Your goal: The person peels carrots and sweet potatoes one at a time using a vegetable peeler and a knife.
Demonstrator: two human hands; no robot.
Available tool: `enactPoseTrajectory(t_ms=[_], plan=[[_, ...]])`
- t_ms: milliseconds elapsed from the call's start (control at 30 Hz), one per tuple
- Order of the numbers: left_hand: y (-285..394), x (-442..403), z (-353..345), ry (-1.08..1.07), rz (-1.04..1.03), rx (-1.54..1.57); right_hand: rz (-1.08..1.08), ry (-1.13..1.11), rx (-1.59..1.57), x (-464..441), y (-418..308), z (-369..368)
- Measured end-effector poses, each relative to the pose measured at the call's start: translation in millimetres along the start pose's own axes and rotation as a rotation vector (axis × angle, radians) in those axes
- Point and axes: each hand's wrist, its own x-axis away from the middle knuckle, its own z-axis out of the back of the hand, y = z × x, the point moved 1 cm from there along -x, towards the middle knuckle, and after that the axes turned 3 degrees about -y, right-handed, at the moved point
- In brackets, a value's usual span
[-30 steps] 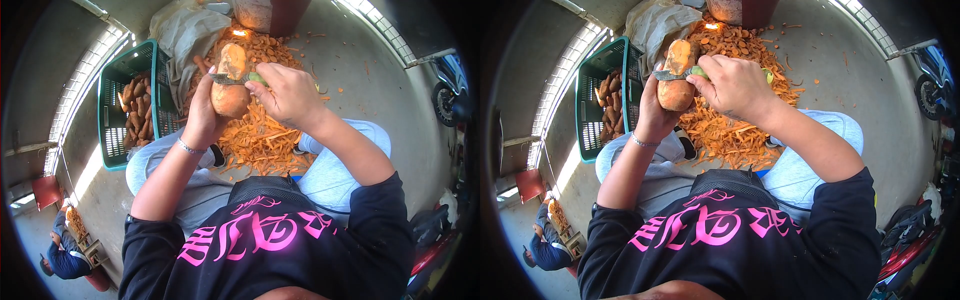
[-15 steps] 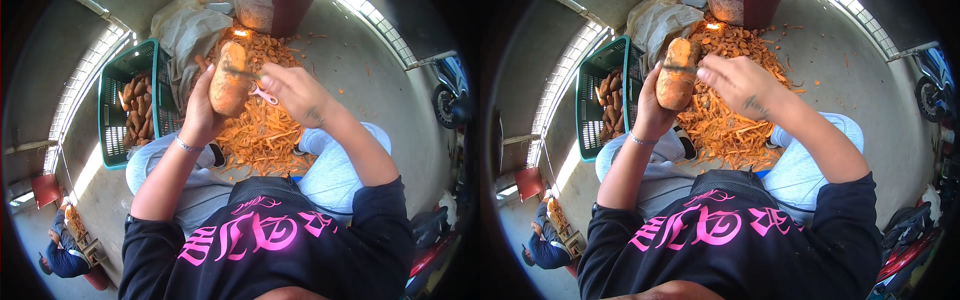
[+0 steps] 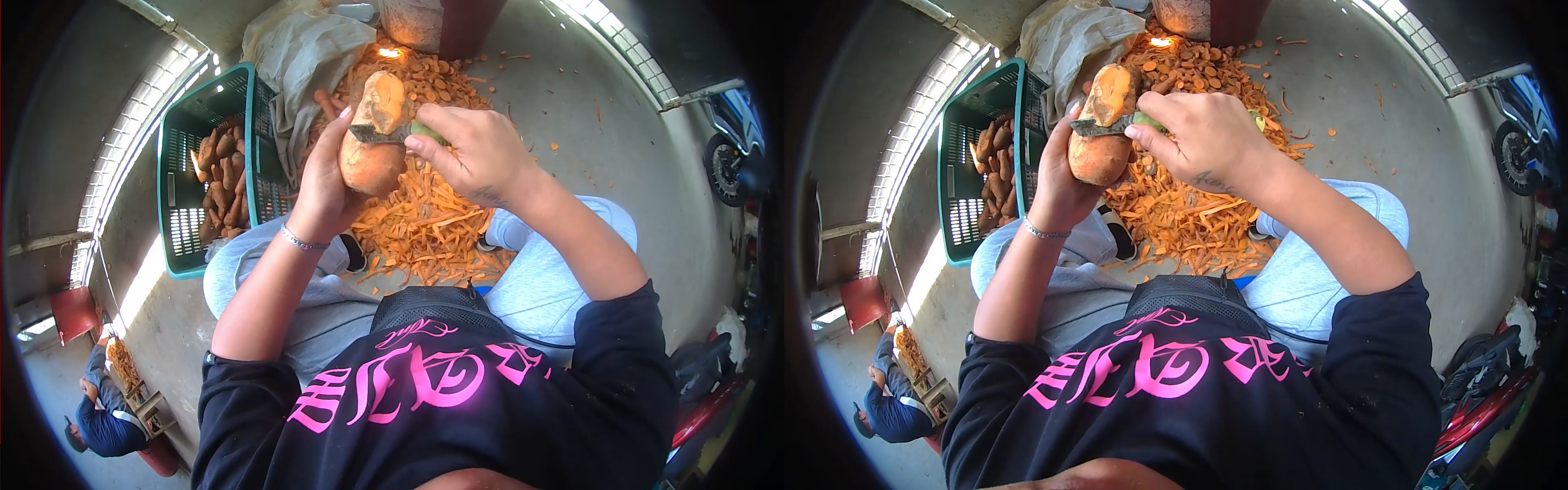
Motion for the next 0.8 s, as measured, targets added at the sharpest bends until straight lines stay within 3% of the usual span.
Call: enactPoseTrajectory(t_ms=[233,333,433,533,567,700,800], plan=[[1.7,-1.2,4.5,-0.023,0.021,0.006,0.039,0.101,0.082,-2.1,5.0,-5.2],[-14.8,3.4,-15.3,0.128,0.012,-0.018,-0.198,0.173,0.175,-17.4,51.6,14.3],[-11.9,1.1,-5.9,0.041,0.016,-0.016,-0.364,0.043,-0.067,-17.7,60.6,20.5],[-3.9,-2.2,2.1,-0.025,0.017,-0.025,-0.272,-0.001,-0.267,-13.7,45.1,9.5],[-4.2,-1.8,1.5,-0.017,0.013,-0.019,-0.316,-0.109,-0.301,-12.8,38.2,14.4],[-3.9,-2.4,8.2,-0.052,0.03,-0.022,-0.029,-0.105,-0.138,-1.8,9.3,9.5],[-1.3,-0.2,-6.1,0.058,0.026,0.004,0.03,-0.089,-0.078,1.5,4.7,7.9]])
